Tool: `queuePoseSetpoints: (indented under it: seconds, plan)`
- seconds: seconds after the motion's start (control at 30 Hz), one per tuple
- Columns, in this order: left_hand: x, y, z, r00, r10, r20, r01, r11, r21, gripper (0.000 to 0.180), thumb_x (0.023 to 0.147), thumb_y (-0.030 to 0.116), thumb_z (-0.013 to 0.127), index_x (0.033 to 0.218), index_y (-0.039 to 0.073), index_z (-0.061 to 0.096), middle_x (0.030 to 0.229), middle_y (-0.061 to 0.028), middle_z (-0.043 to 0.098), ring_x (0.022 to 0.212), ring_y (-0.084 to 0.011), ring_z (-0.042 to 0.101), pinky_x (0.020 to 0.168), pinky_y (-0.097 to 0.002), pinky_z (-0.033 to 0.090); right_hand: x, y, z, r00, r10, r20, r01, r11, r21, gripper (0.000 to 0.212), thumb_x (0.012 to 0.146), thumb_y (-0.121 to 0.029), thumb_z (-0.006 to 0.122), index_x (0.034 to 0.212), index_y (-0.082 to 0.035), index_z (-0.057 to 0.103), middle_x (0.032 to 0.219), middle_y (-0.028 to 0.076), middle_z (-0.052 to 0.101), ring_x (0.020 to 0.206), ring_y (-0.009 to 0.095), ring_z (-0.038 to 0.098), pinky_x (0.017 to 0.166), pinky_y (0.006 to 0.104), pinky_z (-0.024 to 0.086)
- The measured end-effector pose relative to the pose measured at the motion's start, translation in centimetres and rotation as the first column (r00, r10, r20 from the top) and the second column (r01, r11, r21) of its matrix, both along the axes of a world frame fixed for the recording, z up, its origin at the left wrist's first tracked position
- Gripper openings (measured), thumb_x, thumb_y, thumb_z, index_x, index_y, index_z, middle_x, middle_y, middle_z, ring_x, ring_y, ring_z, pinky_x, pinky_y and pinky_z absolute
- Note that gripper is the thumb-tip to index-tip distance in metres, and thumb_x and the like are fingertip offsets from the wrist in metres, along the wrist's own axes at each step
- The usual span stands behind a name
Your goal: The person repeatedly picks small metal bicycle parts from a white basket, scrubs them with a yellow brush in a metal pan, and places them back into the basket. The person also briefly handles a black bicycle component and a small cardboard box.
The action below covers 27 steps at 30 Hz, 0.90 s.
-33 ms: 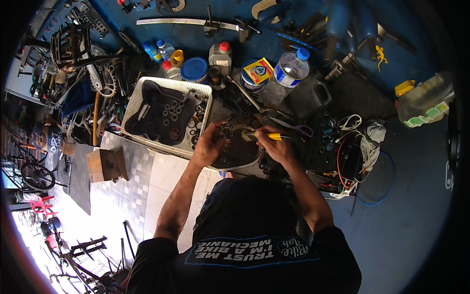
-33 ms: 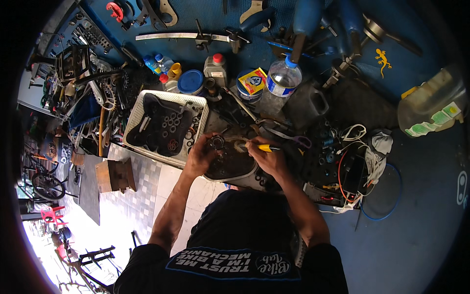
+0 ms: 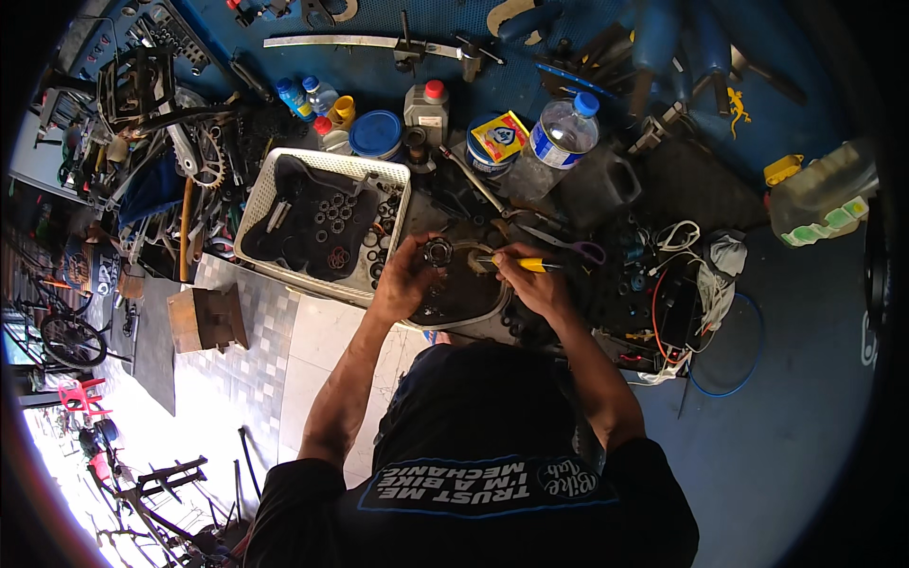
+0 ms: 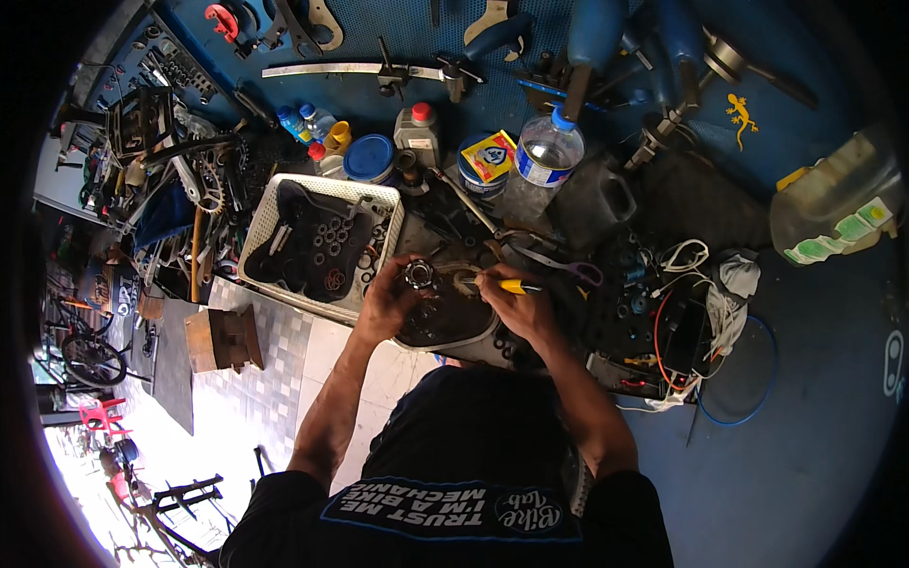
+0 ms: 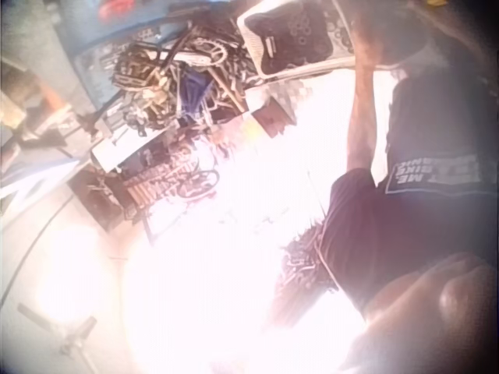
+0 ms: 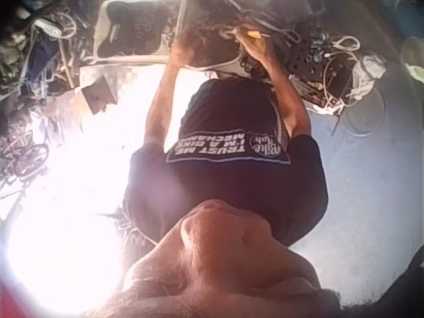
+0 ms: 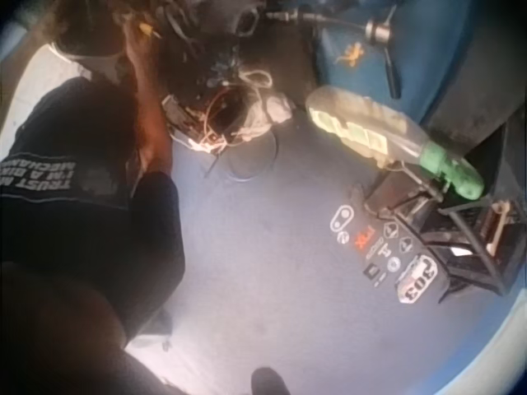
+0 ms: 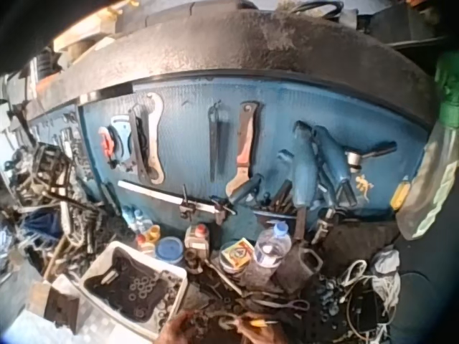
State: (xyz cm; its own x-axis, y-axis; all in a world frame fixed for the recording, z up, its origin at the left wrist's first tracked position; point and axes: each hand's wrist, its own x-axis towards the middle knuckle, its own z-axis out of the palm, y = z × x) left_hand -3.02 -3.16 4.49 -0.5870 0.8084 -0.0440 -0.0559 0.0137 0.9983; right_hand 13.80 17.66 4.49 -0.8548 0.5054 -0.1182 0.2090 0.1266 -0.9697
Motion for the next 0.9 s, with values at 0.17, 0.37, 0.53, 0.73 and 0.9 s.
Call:
queuePoseSetpoints:
  seconds: [0.17,0.37,0.53,0.73,0.9]
  plan:
    - [0.4,0.6,2.0,0.976,-0.087,0.197,0.023,0.951,0.309,0.053,0.096,-0.019,0.059,0.144,0.003,0.053,0.155,-0.0144,0.054,0.136,-0.0205,0.058,0.106,-0.0378,0.060,0.6,-0.8,1.8,0.982,0.188,-0.026,-0.161,0.898,0.410,0.026,0.099,-0.021,0.080,0.121,-0.007,0.078,0.098,0.011,0.077,0.088,0.023,0.075,0.078,0.0345,0.058]
    - [0.0,1.2,4.4,0.990,-0.087,0.107,0.047,0.944,0.327,0.051,0.097,-0.018,0.063,0.141,0.005,0.050,0.156,-0.0207,0.053,0.137,-0.0281,0.060,0.104,-0.0430,0.063,1.0,-1.2,-0.3,0.976,0.211,-0.044,-0.143,0.786,0.601,0.034,0.094,-0.020,0.084,0.126,-0.013,0.077,0.108,0.011,0.076,0.097,0.030,0.073,0.083,0.0395,0.059]
    - [0.1,1.3,5.2,0.990,-0.102,0.098,0.063,0.938,0.341,0.051,0.097,-0.017,0.063,0.141,0.006,0.051,0.156,-0.0209,0.053,0.138,-0.0280,0.060,0.103,-0.0423,0.063,0.9,-1.2,-0.5,0.977,0.210,-0.026,-0.136,0.716,0.685,0.034,0.093,-0.020,0.084,0.126,-0.015,0.076,0.109,0.009,0.076,0.098,0.030,0.072,0.084,0.0406,0.059]
    - [0.2,1.5,5.1,0.988,-0.104,0.115,0.055,0.928,0.368,0.047,0.098,-0.014,0.066,0.140,0.005,0.054,0.158,-0.0203,0.052,0.136,-0.0265,0.061,0.103,-0.0400,0.062,0.9,-1.1,-0.9,0.980,0.197,0.025,-0.146,0.626,0.766,0.034,0.091,-0.021,0.085,0.123,-0.017,0.076,0.111,0.007,0.076,0.102,0.029,0.071,0.086,0.0406,0.059]
    - [0.1,1.4,4.6,0.995,-0.084,0.051,0.063,0.943,0.327,0.046,0.098,-0.012,0.066,0.141,0.003,0.055,0.156,-0.0192,0.054,0.137,-0.0235,0.060,0.103,-0.0369,0.061,1.0,-1.0,-1.0,0.977,0.207,0.056,-0.164,0.552,0.817,0.034,0.090,-0.025,0.086,0.121,-0.017,0.076,0.113,0.006,0.076,0.102,0.029,0.071,0.083,0.0406,0.059]
